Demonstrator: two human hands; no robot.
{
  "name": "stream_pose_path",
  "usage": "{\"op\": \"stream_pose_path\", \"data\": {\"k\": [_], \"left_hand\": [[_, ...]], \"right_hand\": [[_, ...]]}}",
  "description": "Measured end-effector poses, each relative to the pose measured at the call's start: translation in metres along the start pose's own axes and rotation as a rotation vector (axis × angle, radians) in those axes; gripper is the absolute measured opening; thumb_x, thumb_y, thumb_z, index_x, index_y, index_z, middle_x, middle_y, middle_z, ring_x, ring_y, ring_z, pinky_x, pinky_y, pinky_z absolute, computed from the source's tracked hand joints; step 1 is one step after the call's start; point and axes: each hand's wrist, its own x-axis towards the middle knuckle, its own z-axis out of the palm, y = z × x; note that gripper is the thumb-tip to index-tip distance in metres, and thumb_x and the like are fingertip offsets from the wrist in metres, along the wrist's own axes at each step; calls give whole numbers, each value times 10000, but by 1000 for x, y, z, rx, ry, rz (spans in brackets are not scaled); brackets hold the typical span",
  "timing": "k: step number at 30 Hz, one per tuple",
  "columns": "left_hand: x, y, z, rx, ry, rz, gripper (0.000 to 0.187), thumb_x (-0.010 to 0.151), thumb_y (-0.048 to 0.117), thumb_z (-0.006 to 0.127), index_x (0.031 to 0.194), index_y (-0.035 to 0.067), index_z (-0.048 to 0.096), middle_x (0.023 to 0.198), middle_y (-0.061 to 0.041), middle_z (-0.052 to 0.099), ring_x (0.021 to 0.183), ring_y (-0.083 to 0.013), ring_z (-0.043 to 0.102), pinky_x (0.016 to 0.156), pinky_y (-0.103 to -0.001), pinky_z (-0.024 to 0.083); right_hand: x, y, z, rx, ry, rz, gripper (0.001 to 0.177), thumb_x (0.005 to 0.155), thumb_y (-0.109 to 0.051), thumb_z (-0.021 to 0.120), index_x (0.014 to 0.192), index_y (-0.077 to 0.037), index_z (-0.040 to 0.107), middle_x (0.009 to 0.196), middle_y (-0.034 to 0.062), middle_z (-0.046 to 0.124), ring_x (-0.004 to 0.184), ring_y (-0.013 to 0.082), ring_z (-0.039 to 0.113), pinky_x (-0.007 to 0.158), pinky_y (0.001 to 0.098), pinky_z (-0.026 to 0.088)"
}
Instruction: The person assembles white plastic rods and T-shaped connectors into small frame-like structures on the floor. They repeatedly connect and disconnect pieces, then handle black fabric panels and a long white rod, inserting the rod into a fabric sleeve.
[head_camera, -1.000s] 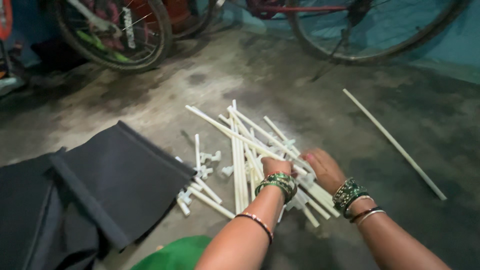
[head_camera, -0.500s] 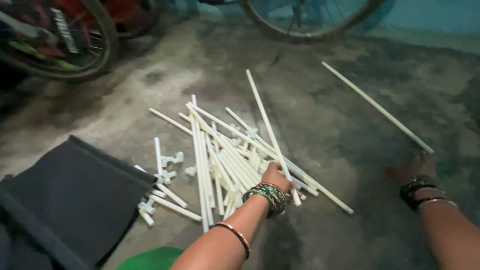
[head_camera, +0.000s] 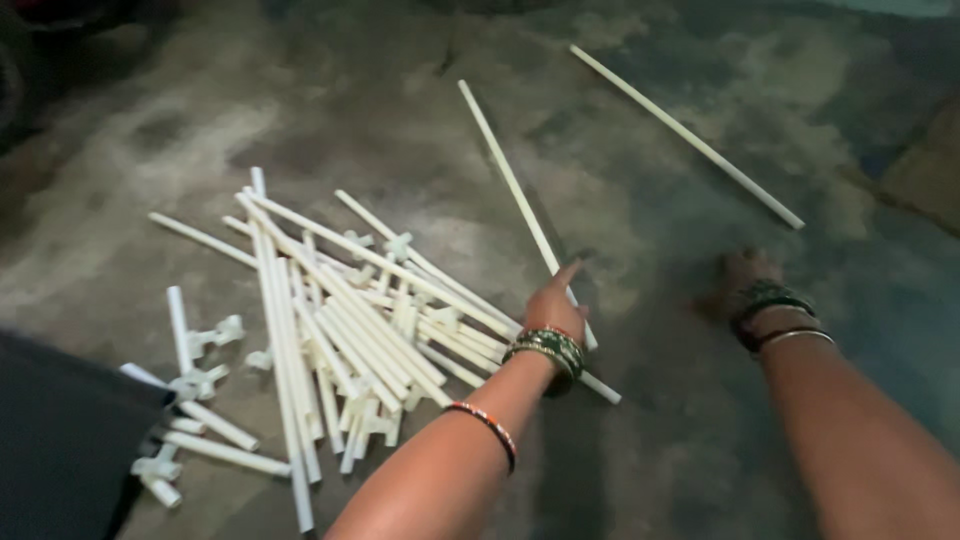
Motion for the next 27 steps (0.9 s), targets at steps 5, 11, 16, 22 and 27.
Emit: {"op": "stream_pose_path", "data": {"k": [5, 11, 16, 22, 27], "left_hand": [[31, -12, 28, 6, -116, 48, 388, 841, 245, 770, 1215, 149, 727, 1076, -157, 783, 1014, -312, 746, 929, -406, 570], [28, -12, 30, 341, -161, 249, 608, 755, 320, 847, 1305, 164, 639, 1336, -149, 606, 1306, -396, 493, 1072, -458, 422], [20, 0, 33, 428, -285, 49, 623, 794, 332, 818, 1366, 286, 573, 1572, -63, 371, 1466, -401, 291, 1162, -529, 327], [29, -14, 55, 629, -248, 155, 489, 927, 311, 563, 1415, 321, 531, 1544, -60, 413, 1529, -391, 218, 1148, -606, 269], [38, -25, 72, 300, -129, -29, 477, 1064, 452, 414, 1464, 200, 481, 1562, -250, 357, 1530, -389, 209, 1211, -598, 182]], "right_hand": [[-6, 0, -7, -31, 23, 7, 1055, 686, -712, 843, 1486, -117, 498, 1571, 168, 375, 1502, 347, 265, 1271, 506, 187], [-14, -5, -17, -33, 37, -3, 1114, 610, -724, 879, 1464, -100, 531, 1538, 187, 430, 1490, 370, 301, 1238, 498, 262], [-25, -9, -41, -111, -53, -79, 946, 689, -747, 821, 1379, -128, 631, 1501, 153, 491, 1463, 325, 386, 1250, 495, 304], [-2, 4, -54, 55, 264, 80, 861, 846, -650, 696, 1476, -94, 507, 1527, 189, 417, 1337, 437, 441, 1053, 583, 400], [53, 44, -28, 138, 260, 155, 913, 853, -641, 737, 1550, -116, 467, 1567, 184, 425, 1457, 413, 410, 1164, 601, 365]]}}
